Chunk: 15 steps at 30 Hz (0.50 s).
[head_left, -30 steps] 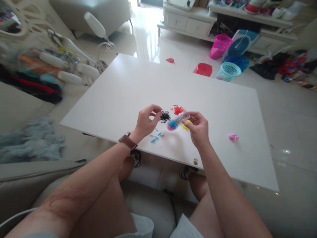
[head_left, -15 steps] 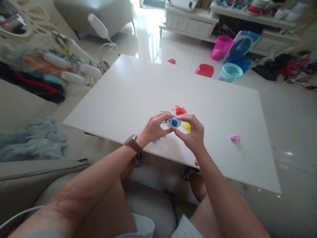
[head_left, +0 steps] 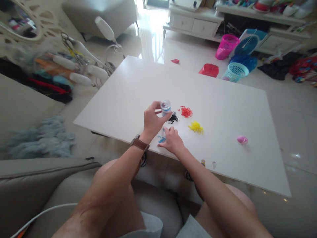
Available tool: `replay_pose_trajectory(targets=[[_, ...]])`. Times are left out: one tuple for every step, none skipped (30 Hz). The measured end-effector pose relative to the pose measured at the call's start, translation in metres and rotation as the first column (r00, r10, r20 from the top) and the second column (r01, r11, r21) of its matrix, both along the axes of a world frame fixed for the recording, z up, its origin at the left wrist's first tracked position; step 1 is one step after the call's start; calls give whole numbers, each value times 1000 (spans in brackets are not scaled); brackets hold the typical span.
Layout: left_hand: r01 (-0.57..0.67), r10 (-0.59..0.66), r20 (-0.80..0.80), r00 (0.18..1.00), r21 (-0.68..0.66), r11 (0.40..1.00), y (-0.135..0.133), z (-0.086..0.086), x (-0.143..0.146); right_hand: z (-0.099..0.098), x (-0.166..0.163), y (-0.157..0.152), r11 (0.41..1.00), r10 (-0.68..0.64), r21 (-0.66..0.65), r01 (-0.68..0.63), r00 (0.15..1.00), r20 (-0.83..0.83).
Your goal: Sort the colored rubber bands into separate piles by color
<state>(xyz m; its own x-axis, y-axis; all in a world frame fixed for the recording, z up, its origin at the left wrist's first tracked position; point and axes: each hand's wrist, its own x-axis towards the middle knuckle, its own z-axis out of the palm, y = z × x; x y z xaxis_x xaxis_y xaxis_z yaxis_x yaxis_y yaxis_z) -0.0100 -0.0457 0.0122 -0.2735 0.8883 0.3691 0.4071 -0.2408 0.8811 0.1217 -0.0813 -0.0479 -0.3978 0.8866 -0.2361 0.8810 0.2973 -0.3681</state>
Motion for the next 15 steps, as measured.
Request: replay_pose_trajectory(targets=[[-9,9,20,1000,-9,1000,-1,1,1,-2,-6,-1,1000,17,22,-17,1000,19],[-14,15,40,999,-18,1000,-3,1,1,-3,-10,0,999,34,31,-35,999,28],[-17,19,59,998,-26,1000,-4,2,2,-5,-12,2,998,51,29,-52,998,27],[-17,20,74,997,-33,999,-5,3,2,-6,-13,5,997,70,20,-70,997,14],[-12,16,82,997,-40,999,-5,4,2,-7,-13,9,996,86,8,-86,996,-6],[-4,8,83,997,-44,999,-5,5,2,-8,-12,12,995,97,-5,-97,995,-31],[7,-3,76,997,-46,999,-5,6,1,-8,-12,15,994,104,-18,-105,993,-55],[20,-16,64,998,-48,999,-4,7,0,-9,-12,18,994,106,-32,-109,991,-75],[31,-29,52,998,-50,998,-4,8,-2,-9,-12,20,993,105,-45,-110,991,-87],[42,-40,44,998,-53,998,-3,8,-3,-9,-12,21,992,106,-58,-111,990,-91],[49,-46,43,998,-56,997,-3,9,-5,-9,-12,21,991,110,-68,-116,990,-88],[51,-48,48,998,-58,997,-2,10,-7,-9,-13,21,990,115,-71,-121,990,-79],[50,-47,57,997,-60,997,-2,11,-8,-9,-13,21,990,119,-69,-123,991,-68],[48,-44,69,997,-61,997,-2,12,-9,-10,-13,21,990,119,-65,-123,991,-57],[44,-39,78,996,-61,997,-2,13,-10,-10,-12,21,991,117,-60,-120,992,-53]])
